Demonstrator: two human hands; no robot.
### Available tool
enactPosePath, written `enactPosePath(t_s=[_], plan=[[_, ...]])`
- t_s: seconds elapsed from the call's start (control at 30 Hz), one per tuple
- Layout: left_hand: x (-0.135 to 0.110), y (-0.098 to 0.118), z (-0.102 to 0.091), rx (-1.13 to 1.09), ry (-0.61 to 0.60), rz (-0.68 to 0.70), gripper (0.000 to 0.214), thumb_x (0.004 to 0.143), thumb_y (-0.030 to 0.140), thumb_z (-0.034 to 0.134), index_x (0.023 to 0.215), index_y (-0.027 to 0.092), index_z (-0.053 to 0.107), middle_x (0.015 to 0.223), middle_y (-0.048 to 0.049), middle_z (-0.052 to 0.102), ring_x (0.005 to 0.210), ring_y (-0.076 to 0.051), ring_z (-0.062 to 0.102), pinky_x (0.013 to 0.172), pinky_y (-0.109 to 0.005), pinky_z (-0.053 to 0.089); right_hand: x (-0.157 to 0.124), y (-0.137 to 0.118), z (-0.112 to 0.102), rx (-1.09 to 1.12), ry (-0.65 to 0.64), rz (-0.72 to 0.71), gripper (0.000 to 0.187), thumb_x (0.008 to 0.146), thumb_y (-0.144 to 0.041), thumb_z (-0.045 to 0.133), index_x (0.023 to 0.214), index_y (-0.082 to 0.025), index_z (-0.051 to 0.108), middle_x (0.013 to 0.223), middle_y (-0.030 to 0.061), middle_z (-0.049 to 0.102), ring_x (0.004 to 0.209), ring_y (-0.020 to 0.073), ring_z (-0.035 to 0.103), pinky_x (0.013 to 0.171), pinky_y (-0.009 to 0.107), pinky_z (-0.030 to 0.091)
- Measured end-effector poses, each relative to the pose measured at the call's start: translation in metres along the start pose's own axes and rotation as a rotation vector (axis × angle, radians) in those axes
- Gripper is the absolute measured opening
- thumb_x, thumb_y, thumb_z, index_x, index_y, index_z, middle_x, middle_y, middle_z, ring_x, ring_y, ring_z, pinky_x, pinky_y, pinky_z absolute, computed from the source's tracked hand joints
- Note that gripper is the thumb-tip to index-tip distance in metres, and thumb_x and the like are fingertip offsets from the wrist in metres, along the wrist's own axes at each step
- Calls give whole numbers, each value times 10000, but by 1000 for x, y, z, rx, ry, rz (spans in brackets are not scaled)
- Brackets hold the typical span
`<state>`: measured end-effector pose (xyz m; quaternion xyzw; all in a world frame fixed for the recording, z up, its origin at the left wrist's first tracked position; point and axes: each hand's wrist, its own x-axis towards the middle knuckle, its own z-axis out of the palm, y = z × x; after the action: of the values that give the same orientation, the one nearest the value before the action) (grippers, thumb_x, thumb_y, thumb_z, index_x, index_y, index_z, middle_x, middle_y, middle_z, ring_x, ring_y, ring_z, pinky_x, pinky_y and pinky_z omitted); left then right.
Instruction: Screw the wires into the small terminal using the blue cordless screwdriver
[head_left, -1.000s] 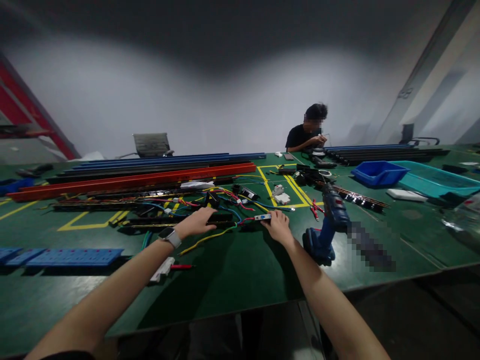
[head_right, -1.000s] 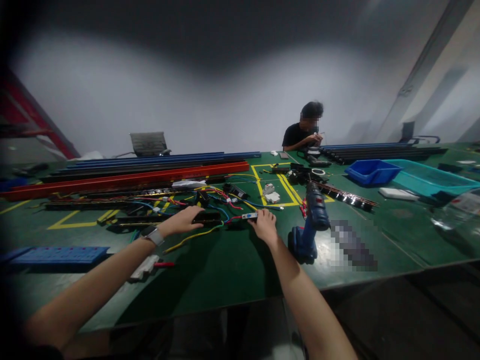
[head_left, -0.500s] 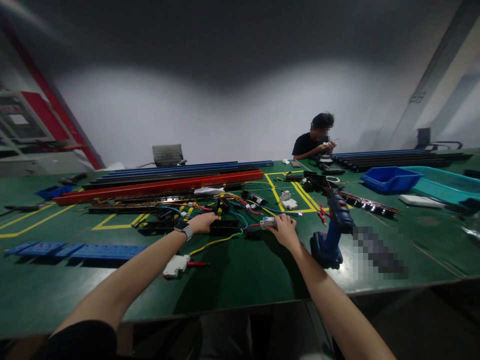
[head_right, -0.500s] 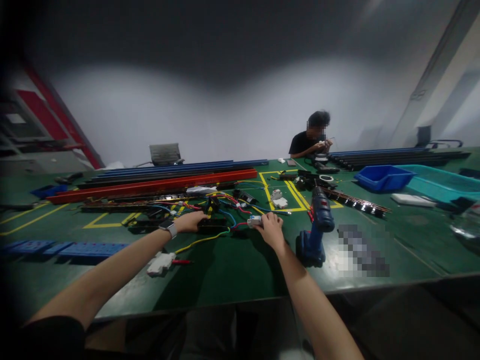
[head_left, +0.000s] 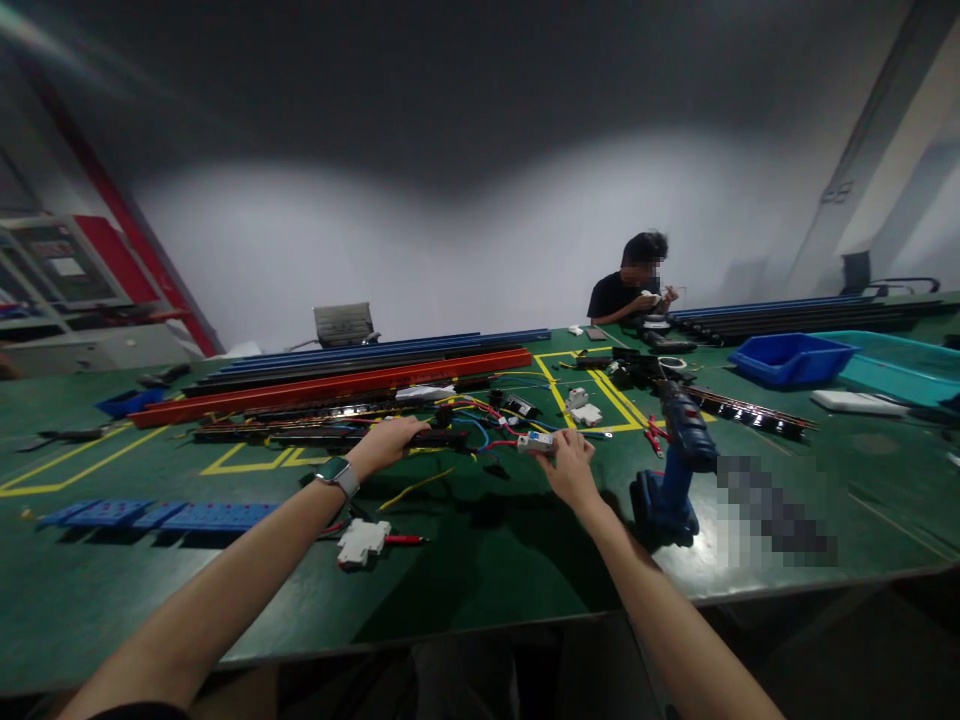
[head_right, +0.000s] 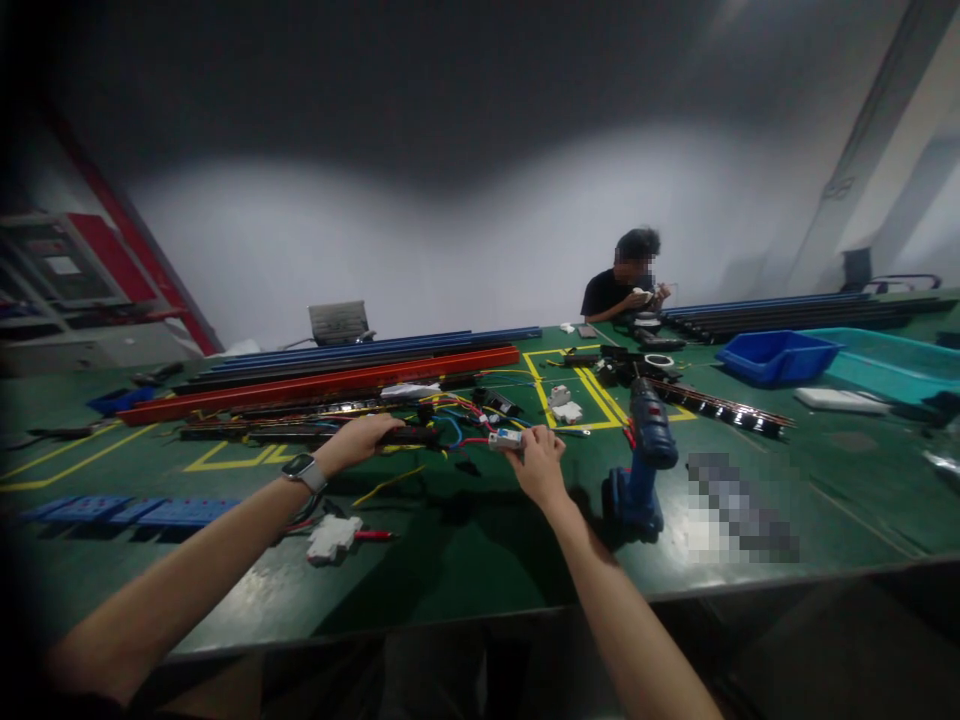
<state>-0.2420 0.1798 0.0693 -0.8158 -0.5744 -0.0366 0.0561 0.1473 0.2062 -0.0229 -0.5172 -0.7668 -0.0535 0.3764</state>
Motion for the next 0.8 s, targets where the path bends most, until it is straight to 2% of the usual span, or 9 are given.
enactPosePath(t_s=[0.13,0.37,0.57,0.7,0.8], plan=[[-8,-16,-17,62,84,43,524,823,114,535,1320,278,560,1257,-74,628,1133,-217,597,987,-309,457,8,-22,2,53,40,18,309,943,-480,521,1035,-188,564,1129,134,541,1069,301,482,914,423,311],[-25,-39,-41,178,178,-103,532,825,139,491,1343,248,546,1240,-104,631,1119,-248,591,972,-361,461,30,-63,16,149,93,57,376,942,-545,497,1083,-200,545,1135,137,533,1062,312,475,910,430,309],[-48,-77,-58,232,272,-133,493,821,169,481,1302,238,561,1275,-92,622,1170,-269,560,1001,-376,427,46,-105,36,241,41,59,390,937,-520,523,1146,-190,528,1192,154,508,1133,325,435,923,430,290],[-68,-109,-55,267,236,-166,474,833,171,472,1296,253,531,1272,-39,625,1137,-221,569,998,-336,422,42,-135,62,301,-5,60,375,937,-526,525,1133,-206,531,1188,150,519,1119,329,440,914,444,295],[-85,-133,-41,289,182,-188,461,858,196,451,1301,310,514,1284,17,621,1076,-188,593,944,-303,442,34,-156,86,320,-71,76,367,925,-540,539,1096,-215,550,1160,150,536,1070,336,461,883,461,321]])
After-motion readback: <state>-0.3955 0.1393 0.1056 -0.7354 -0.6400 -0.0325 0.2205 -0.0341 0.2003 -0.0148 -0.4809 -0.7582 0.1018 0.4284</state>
